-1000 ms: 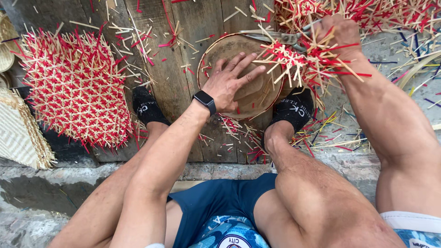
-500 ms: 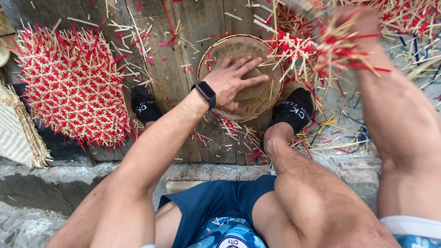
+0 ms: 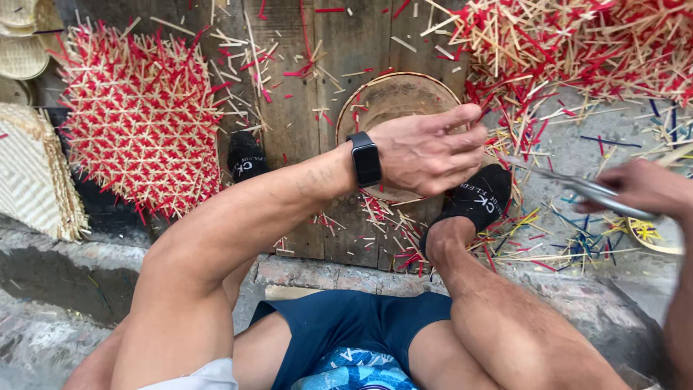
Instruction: The person sits on the ground and fits a red-and-natural woven bamboo mat over a round wooden mold, presses it into shape, attaches a bamboo rim around the edge, and trims excess strands with scissors, setting finished trays aside with other completed trays.
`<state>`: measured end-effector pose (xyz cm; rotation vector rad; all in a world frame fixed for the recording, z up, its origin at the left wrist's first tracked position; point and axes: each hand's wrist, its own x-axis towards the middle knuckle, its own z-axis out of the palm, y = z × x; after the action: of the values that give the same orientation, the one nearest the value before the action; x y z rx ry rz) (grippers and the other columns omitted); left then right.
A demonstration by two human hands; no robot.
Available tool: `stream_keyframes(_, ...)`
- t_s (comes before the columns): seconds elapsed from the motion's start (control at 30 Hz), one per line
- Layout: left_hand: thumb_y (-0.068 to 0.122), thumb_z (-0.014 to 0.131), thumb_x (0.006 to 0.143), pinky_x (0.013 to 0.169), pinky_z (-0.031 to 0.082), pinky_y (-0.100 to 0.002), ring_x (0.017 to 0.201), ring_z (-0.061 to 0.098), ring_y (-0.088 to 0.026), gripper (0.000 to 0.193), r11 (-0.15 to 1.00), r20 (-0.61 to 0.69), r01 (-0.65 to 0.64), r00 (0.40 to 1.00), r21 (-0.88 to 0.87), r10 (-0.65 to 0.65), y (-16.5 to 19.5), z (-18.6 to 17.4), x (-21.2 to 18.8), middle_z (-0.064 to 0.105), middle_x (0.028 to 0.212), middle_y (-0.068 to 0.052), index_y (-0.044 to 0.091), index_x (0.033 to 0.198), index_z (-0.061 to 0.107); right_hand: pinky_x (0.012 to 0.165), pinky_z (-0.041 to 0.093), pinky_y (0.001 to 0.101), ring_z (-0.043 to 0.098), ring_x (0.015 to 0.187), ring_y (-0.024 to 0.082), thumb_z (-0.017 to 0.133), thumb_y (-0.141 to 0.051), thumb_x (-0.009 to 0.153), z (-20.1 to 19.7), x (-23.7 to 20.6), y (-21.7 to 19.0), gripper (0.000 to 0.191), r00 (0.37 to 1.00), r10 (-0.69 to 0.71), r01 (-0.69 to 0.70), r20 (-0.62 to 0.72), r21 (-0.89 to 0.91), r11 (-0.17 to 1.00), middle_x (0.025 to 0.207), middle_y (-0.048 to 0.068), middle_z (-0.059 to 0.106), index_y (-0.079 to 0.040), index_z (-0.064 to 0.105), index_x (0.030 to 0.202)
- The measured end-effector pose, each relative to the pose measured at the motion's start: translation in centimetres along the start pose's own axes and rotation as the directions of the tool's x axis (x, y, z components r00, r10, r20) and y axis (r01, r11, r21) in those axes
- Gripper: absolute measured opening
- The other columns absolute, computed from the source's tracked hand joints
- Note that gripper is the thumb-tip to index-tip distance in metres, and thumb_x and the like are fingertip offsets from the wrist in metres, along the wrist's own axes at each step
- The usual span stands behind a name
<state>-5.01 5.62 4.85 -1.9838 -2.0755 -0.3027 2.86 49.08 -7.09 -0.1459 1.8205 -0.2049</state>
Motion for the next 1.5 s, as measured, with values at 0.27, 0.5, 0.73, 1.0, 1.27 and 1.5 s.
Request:
stream_keyframes(0.27, 0.021, 0.064, 0.091, 0.121, 0.03, -0.053, 0.123, 0.057, -0.027, 0.021, 0.992, 0.094, 0.078, 0.993, -0.104, -0.068, -0.6, 2.4, -1.2, 0.067, 0.114, -0.006, 0.008, 0.105, 0.073, 0.061, 0.05, 0.0364, 0.064, 0.067, 0.02, 0.092, -0.045, 0.065, -13.1, 6.0, -4.7, 0.047, 0.891, 0.099, 0.063, -0.443, 0.336, 0.94, 0.081, 0.007, 0.074, -0.018, 0.085, 0.103)
stream_keyframes(0.5, 0.02, 0.066, 0.088, 0.117, 0.036, -0.051, 0.12, 0.058, -0.026, 0.033, 0.985, 0.042, 0.149, 0.989, -0.091, -0.145, -1.0, 4.0, -3.5, 0.066, 0.112, -0.006, 0.007, 0.117, 0.071, 0.066, 0.052, 0.0319, 0.066, 0.075, 0.015, 0.097, -0.036, 0.072, -14.7, 5.3, -3.4, 0.051, 0.634, 0.342, 0.243, -0.694, 0.598, 0.764, 0.09, 0.005, 0.072, -0.005, 0.077, 0.106)
stream_keyframes(0.73, 0.034, 0.067, 0.097, 0.088, 0.045, -0.055, 0.103, 0.062, -0.037, 0.036, 0.316, 0.201, 0.931, 0.349, -0.18, -0.915, -2.5, 8.1, -6.5, 0.068, 0.107, -0.018, 0.005, 0.116, 0.073, 0.082, 0.055, 0.0305, 0.064, 0.093, 0.016, 0.096, -0.016, 0.077, -1.5, 5.3, -8.6, 0.056, 0.384, 0.264, 0.387, -0.885, 0.413, 0.824, 0.109, 0.01, 0.068, 0.006, 0.067, 0.12)
stream_keyframes(1.0, 0.056, 0.078, 0.084, 0.104, 0.055, -0.038, 0.106, 0.073, -0.024, 0.035, -0.397, 0.561, 0.832, -0.129, -0.388, -0.818, -2.1, 12.3, -7.4, 0.075, 0.105, -0.004, 0.027, 0.104, 0.08, 0.067, 0.059, 0.0311, 0.068, 0.073, 0.012, 0.077, -0.016, 0.092, 2.3, 6.6, -18.9, 0.022, 0.862, 0.148, 0.419, -0.485, 0.845, 0.332, 0.089, 0.006, 0.075, 0.001, 0.073, 0.105)
stream_keyframes(1.27, 0.049, 0.083, 0.08, 0.091, 0.041, -0.042, 0.098, 0.05, -0.026, 0.034, -0.171, 0.197, 0.916, -0.105, -0.362, -0.975, -0.4, 12.9, -6.2, 0.061, 0.092, -0.003, 0.019, 0.097, 0.086, 0.062, 0.052, 0.0251, 0.062, 0.069, 0.007, 0.081, -0.014, 0.092, 4.0, 9.2, -18.5, 0.019, 0.735, 0.188, 0.502, -0.652, 0.709, 0.495, 0.083, 0.006, 0.073, 0.003, 0.073, 0.097)
stream_keyframes(1.5, 0.042, 0.068, 0.1, 0.075, 0.053, -0.04, 0.081, 0.066, -0.024, 0.04, -0.337, 0.118, 0.879, -0.315, -0.338, -0.942, 3.8, 10.2, -12.7, 0.069, 0.089, -0.011, 0.009, 0.12, 0.075, 0.064, 0.061, 0.0255, 0.071, 0.073, 0.009, 0.08, -0.015, 0.088, 4.4, 7.4, -18.4, 0.024, 0.884, 0.047, 0.424, -0.466, 0.839, 0.341, 0.087, 0.004, 0.075, 0.0, 0.071, 0.104)
